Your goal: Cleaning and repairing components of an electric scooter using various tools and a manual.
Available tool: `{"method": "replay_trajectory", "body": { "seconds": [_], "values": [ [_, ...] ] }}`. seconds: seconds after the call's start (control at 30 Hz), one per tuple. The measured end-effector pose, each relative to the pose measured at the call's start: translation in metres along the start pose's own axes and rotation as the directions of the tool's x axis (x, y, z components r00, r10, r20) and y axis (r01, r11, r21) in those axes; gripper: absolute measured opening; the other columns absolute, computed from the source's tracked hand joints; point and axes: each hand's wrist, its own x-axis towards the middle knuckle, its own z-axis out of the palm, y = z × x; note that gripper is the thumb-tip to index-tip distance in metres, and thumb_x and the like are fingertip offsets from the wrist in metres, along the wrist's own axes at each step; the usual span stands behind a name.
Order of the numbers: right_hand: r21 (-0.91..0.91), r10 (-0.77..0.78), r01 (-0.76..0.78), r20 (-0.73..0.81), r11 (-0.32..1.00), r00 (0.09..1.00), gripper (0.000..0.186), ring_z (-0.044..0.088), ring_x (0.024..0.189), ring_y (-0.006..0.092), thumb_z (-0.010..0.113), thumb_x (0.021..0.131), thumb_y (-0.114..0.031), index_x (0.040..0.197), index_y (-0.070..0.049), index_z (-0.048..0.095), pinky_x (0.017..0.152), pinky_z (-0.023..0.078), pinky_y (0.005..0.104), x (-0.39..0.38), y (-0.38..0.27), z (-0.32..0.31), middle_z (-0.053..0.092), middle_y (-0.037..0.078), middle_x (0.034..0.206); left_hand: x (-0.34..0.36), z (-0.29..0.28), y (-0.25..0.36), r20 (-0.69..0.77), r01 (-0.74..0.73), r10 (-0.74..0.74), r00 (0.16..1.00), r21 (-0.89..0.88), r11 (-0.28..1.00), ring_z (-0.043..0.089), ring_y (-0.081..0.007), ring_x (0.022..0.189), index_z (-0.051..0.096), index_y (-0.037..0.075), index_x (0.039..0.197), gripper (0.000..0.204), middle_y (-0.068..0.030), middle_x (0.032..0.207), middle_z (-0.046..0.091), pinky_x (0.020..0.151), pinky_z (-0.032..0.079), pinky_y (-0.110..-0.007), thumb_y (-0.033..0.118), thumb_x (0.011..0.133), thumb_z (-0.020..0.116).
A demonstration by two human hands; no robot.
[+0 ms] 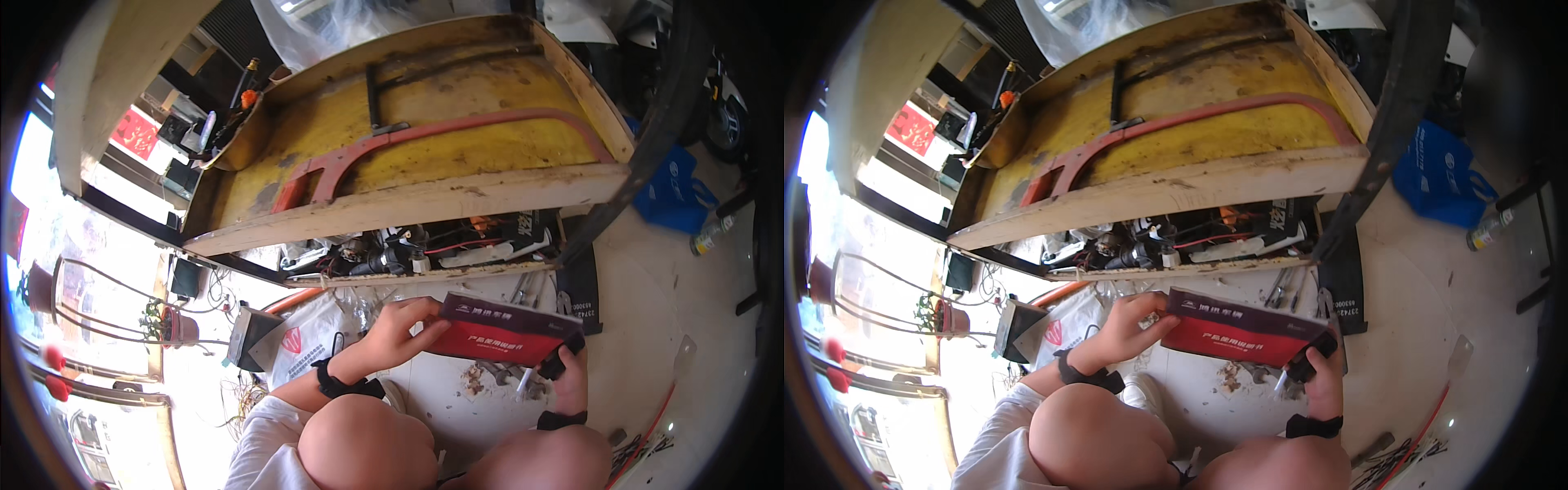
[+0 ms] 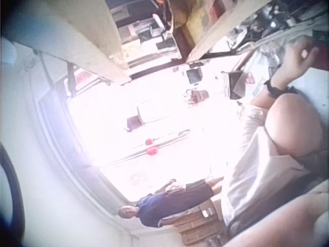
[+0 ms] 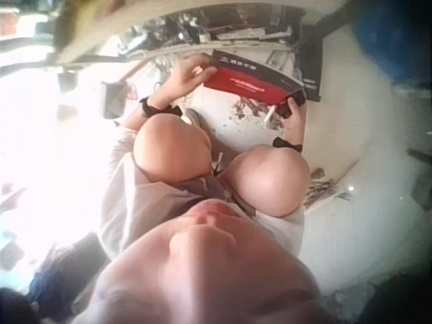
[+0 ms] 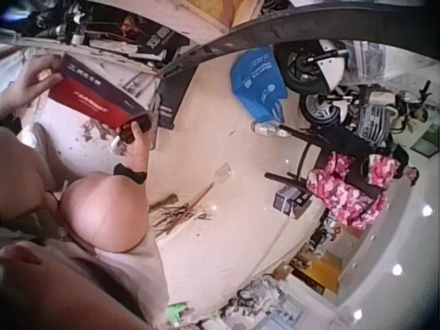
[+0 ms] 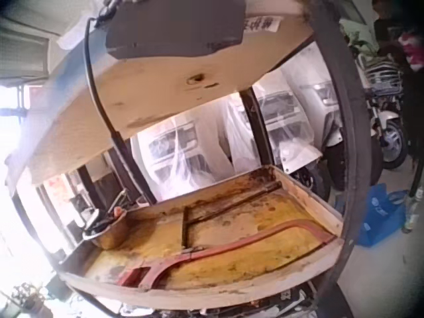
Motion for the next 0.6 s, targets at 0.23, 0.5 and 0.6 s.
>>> {"method": "replay_trajectory", "body": {
  "seconds": [0.23, 0.5, 0.6],
  "values": [
    [-0.098, -0.025, 0.019, -0.051, 0.995, 0.998, 0.052, 0.06, 0.082, 0.0263, 0.075, 0.074, -0.019, 0.115, -0.013, 0.044, 0.052, 0.052, 0.0364, -0.006, -0.005, 0.023, 0.055, 0.012, 0.098, -0.007, -0.153, 0.071, -0.515, -0.039, 0.155, 0.843, 0.229, 0.973, 0.06, -0.0129, 0.071, 0.055, -0.002, 0.098, 0.012, -0.0068, 0.081, 0.062, 0.064, 0.046, -0.027, 0.002, 0.087, 0.058],
    [-0.092, 0.03, -0.03, 0.004, 0.995, 1.0, 0.048, 0.057, 0.08, 0.0252, 0.075, 0.074, -0.02, 0.112, -0.014, 0.047, 0.054, 0.051, 0.037, 0.0, 0.007, 0.019, 0.054, 0.011, 0.097, -0.021, -0.316, 0.029, -0.722, 0.179, -0.108, 0.683, 0.023, 0.984, 0.058, -0.0081, 0.081, 0.054, 0.002, 0.113, 0.022, -0.0034, 0.093, 0.064, 0.071, 0.046, -0.023, 0.015, 0.095, 0.052],
    [-0.108, 0.048, -0.054, -0.057, 0.993, 0.997, 0.048, 0.057, 0.079, 0.0249, 0.075, 0.074, -0.019, 0.112, -0.014, 0.048, 0.054, 0.051, 0.0376, -0.001, 0.009, 0.022, 0.053, 0.011, 0.097, -0.037, -0.354, -0.012, -0.727, 0.352, -0.204, 0.655, 0.055, 0.934, 0.058, -0.0087, 0.08, 0.056, 0.004, 0.112, 0.022, -0.0033, 0.091, 0.064, 0.07, 0.046, -0.024, 0.017, 0.094, 0.053]
  ]
}}
